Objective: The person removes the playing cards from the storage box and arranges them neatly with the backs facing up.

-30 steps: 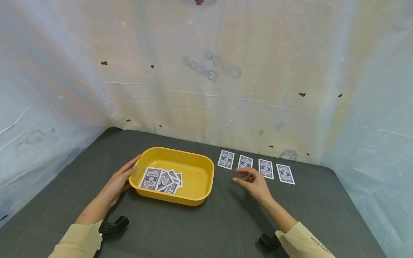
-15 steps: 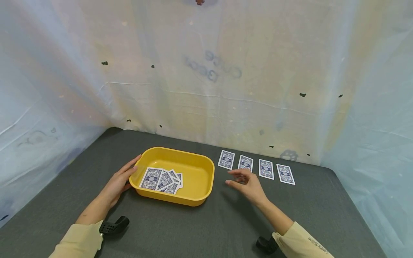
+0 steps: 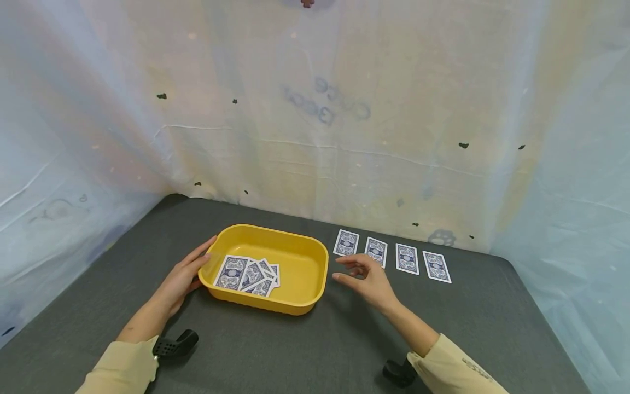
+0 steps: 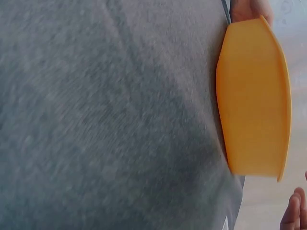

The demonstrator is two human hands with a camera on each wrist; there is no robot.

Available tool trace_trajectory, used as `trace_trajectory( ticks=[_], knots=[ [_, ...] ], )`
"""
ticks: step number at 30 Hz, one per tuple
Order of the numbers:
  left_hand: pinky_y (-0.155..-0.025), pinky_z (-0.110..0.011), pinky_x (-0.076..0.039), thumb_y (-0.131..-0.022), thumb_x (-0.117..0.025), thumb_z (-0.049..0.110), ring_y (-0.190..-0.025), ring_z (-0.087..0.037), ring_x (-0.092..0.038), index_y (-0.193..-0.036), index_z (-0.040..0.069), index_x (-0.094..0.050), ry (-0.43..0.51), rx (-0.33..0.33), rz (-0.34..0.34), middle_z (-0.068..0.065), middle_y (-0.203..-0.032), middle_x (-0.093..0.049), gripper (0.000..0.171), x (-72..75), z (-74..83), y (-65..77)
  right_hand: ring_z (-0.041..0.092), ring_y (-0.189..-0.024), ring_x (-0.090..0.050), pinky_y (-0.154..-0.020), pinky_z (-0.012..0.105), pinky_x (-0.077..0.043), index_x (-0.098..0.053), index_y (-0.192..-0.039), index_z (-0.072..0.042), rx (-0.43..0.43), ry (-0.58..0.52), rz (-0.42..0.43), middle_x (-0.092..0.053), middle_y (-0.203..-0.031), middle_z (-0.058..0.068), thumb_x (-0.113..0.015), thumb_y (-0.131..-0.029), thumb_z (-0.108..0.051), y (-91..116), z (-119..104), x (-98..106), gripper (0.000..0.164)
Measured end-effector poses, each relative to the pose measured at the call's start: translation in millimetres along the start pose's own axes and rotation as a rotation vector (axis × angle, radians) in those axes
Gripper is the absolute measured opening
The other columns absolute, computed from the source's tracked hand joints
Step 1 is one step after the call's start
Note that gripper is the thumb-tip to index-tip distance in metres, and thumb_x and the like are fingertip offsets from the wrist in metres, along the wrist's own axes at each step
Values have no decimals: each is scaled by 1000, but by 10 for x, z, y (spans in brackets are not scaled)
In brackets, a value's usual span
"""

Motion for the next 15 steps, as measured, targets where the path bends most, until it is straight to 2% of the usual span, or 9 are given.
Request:
trace_trajectory(
  ticks=[5,10,15],
  knots=[
    [-108,-56,-27,-102,-36,49,-143,-34,-19,-155,33,-11,3,-11,-3,-7,-162,-4,61,-2,5,3,32,-94,-58,-79,26,-48,-71,-107,-3,-2,23,-5,-63,-104,13,-79,-78,-11,-33,-54,-64,32],
    [-108,-58,-27,-103,-35,47,-143,-35,-19,-155,32,-11,3,-25,-5,-7,-162,-5,59,4,20,14,31,-94,-57,-81,30,-49,-71,-106,-3,1,34,-29,-63,-105,14,-79,-78,-12,-69,-151,-148,30],
    [-108,-57,-27,-104,-34,44,-143,-35,-19,-155,32,-11,4,-10,-4,-7,-162,-4,57,2,14,10,31,-96,-58,-82,34,-50,-70,-107,-2,-14,36,-71,-61,-109,17,-78,-80,-14,-111,-230,-269,31]
  ],
)
Point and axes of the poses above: each hand's wrist, its own y-axis away from the middle knuckle, its own x-axis out of the back of the hand, z = x × y, the point moved 10 cm from there along -y, towards the middle knuckle
